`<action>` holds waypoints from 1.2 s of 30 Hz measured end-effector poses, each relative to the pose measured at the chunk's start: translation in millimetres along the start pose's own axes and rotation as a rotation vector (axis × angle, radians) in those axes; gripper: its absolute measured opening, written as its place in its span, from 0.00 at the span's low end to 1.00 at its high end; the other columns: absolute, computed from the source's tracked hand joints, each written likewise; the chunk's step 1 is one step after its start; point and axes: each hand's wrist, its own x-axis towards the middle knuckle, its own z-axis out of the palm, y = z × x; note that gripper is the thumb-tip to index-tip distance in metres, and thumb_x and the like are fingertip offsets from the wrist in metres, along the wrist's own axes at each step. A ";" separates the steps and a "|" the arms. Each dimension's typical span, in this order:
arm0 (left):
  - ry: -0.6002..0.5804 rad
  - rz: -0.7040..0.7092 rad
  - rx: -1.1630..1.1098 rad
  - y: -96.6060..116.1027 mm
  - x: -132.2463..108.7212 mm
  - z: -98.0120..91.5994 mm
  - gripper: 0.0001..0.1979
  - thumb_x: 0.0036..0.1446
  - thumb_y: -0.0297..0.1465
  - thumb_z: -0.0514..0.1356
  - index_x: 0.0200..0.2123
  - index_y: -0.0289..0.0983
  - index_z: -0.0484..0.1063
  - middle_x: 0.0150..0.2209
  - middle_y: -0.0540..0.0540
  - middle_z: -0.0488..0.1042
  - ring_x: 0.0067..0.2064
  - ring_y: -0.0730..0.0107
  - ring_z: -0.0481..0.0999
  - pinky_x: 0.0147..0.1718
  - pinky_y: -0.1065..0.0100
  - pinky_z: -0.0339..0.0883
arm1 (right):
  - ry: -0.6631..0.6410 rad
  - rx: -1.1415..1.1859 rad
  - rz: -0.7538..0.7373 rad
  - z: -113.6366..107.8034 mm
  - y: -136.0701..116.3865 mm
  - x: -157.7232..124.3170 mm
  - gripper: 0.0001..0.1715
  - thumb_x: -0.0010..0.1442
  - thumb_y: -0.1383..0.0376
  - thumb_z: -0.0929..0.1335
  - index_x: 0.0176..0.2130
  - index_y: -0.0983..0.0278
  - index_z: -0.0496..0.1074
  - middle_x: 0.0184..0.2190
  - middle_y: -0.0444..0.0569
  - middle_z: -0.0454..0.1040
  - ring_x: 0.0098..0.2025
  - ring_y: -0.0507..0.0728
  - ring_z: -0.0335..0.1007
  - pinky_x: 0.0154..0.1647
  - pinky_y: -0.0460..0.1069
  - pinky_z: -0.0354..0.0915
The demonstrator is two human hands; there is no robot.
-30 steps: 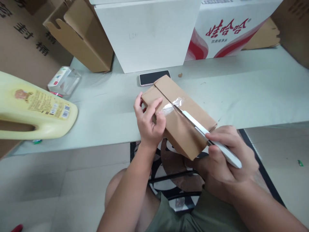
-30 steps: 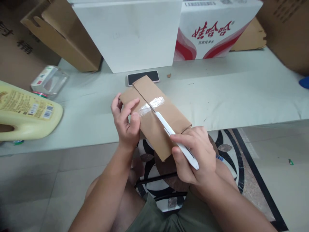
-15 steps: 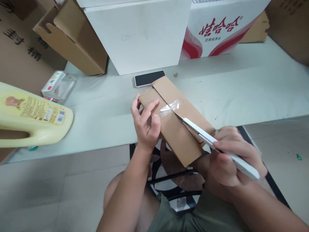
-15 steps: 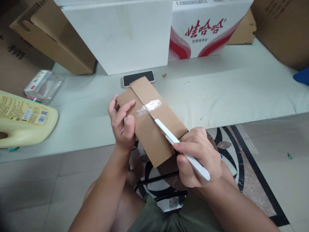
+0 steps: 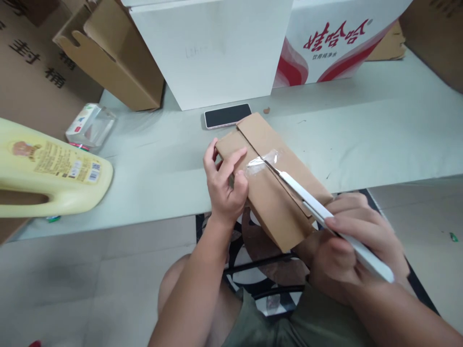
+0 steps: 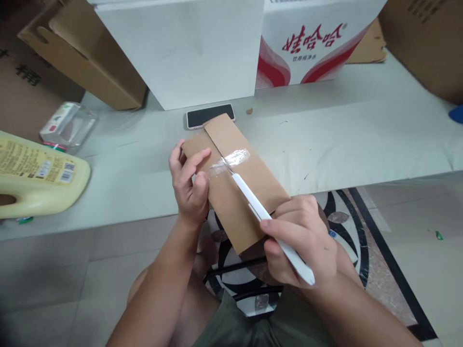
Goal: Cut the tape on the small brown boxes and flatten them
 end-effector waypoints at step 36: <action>-0.019 0.016 -0.003 1.9 1.9 1.4 0.25 0.71 0.44 0.48 0.54 0.37 0.78 0.68 0.33 0.59 0.67 0.45 0.68 0.64 0.44 0.66 | -0.007 0.107 0.017 13.7 -4.9 14.9 0.08 0.63 0.63 0.66 0.43 0.59 0.74 0.26 0.45 0.70 0.27 0.57 0.69 0.36 0.58 0.66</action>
